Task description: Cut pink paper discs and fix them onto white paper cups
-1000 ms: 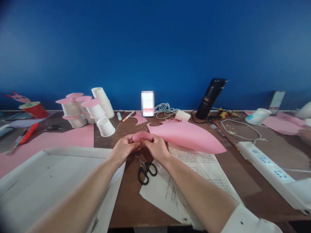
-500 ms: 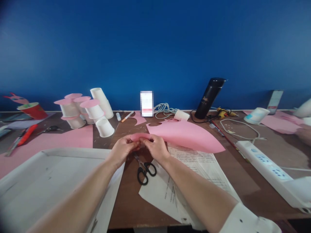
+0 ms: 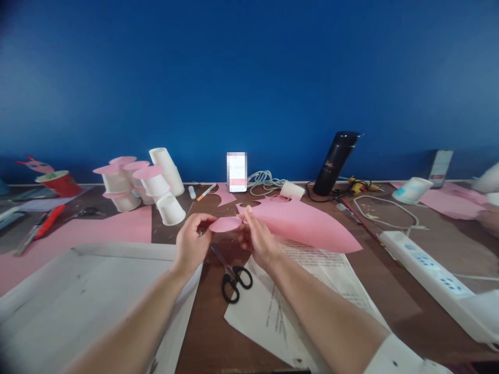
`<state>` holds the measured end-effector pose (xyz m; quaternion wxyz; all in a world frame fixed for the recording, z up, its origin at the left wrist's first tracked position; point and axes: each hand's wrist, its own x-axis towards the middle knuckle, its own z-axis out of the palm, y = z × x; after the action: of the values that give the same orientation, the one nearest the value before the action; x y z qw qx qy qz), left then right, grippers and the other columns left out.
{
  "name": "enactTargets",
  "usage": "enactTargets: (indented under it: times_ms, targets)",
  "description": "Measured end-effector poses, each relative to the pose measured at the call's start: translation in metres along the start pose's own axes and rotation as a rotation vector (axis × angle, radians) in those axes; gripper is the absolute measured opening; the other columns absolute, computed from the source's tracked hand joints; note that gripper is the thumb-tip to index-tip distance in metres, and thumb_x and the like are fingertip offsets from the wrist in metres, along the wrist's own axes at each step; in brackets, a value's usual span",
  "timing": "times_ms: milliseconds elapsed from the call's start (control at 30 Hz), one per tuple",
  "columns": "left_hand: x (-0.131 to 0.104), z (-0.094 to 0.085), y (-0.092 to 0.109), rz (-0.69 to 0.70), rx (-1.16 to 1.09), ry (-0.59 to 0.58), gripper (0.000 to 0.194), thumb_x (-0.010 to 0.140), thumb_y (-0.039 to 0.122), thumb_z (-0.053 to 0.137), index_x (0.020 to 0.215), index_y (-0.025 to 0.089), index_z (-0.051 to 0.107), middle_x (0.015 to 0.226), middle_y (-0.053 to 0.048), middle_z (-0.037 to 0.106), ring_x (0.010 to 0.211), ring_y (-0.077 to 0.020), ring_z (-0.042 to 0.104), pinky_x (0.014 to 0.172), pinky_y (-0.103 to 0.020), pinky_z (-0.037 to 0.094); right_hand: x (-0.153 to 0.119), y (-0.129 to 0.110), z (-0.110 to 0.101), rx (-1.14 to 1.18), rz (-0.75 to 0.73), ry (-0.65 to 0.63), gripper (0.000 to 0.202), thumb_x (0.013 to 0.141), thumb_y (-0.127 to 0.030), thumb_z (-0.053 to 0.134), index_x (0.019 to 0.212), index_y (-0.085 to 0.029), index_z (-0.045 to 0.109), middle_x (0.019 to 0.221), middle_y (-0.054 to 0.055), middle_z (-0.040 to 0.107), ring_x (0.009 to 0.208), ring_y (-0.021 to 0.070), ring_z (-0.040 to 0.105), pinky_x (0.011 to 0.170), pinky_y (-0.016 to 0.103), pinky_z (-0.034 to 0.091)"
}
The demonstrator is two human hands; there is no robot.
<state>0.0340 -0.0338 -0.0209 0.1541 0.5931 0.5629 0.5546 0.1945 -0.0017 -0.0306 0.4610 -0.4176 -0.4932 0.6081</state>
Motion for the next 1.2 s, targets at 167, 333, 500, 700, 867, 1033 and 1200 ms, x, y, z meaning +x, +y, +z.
enactTargets:
  times_ms: [167, 333, 500, 700, 867, 1033, 1200]
  targets:
    - [-0.003, 0.0, 0.0, 0.308, 0.066, 0.048, 0.02, 0.078, 0.007, 0.051, 0.085, 0.021, 0.063, 0.091, -0.004, 0.061, 0.091, -0.0172, 0.058, 0.085, -0.029, 0.045, -0.006, -0.012, 0.002, 0.278, 0.163, -0.163, 0.032, 0.075, -0.044, 0.067, 0.093, -0.018, 0.065, 0.062, -0.003, 0.051, 0.048, 0.0072, 0.038, 0.039, 0.018, 0.026]
    - [0.0, 0.0, -0.004, 0.116, -0.049, 0.084, 0.018, 0.084, 0.023, 0.056, 0.1, 0.02, 0.062, 0.098, -0.006, 0.062, 0.091, -0.0168, 0.06, 0.083, -0.028, 0.047, -0.01, -0.019, -0.003, 0.231, 0.092, -0.195, 0.045, 0.072, -0.028, 0.071, 0.116, -0.022, 0.061, 0.064, -0.006, 0.05, 0.045, 0.0046, 0.031, 0.04, 0.017, 0.023]
    - [0.003, -0.004, -0.001, -0.434, -0.443, -0.126, 0.043, 0.077, 0.054, 0.061, 0.097, 0.016, 0.063, 0.083, -0.005, 0.066, 0.068, -0.015, 0.061, 0.06, -0.025, 0.048, -0.012, -0.021, -0.005, 0.153, 0.016, -0.214, 0.055, 0.072, -0.028, 0.071, 0.125, -0.027, 0.056, 0.086, -0.001, 0.063, 0.058, 0.0083, 0.051, 0.048, 0.019, 0.037]
    - [0.0, -0.005, 0.008, -0.678, -0.77, -0.347, 0.042, 0.069, 0.054, 0.07, 0.082, 0.014, 0.064, 0.066, -0.001, 0.062, 0.055, -0.011, 0.055, 0.052, -0.022, 0.042, -0.012, -0.015, -0.005, 0.113, -0.02, -0.297, 0.06, 0.074, -0.028, 0.073, 0.13, -0.025, 0.051, 0.098, 0.002, 0.066, 0.083, 0.0138, 0.059, 0.071, 0.024, 0.047]
    - [0.002, -0.007, 0.006, -0.68, -0.836, -0.322, 0.032, 0.068, 0.043, 0.075, 0.078, 0.014, 0.064, 0.07, -0.001, 0.062, 0.061, -0.01, 0.056, 0.058, -0.021, 0.045, -0.009, -0.013, -0.007, 0.078, -0.001, -0.326, 0.063, 0.073, -0.027, 0.076, 0.13, -0.024, 0.05, 0.096, 0.001, 0.066, 0.085, 0.014, 0.06, 0.076, 0.026, 0.047]
    - [0.002, -0.01, 0.006, -0.723, -0.789, -0.388, 0.031, 0.067, 0.039, 0.077, 0.068, 0.015, 0.057, 0.063, 0.001, 0.058, 0.053, -0.0083, 0.052, 0.05, -0.02, 0.042, -0.009, -0.012, -0.007, 0.091, 0.011, -0.344, 0.062, 0.072, -0.027, 0.076, 0.128, -0.022, 0.051, 0.099, 0.002, 0.066, 0.088, 0.0152, 0.061, 0.078, 0.027, 0.047]
    - [0.002, -0.011, 0.009, -0.753, -0.721, -0.406, 0.041, 0.061, 0.044, 0.079, 0.064, 0.017, 0.048, 0.057, 0.002, 0.056, 0.047, -0.0115, 0.053, 0.042, -0.021, 0.04, -0.008, -0.01, -0.007, 0.098, 0.041, -0.342, 0.06, 0.073, -0.025, 0.075, 0.127, -0.022, 0.051, 0.099, 0.002, 0.067, 0.081, 0.0126, 0.061, 0.071, 0.024, 0.047]
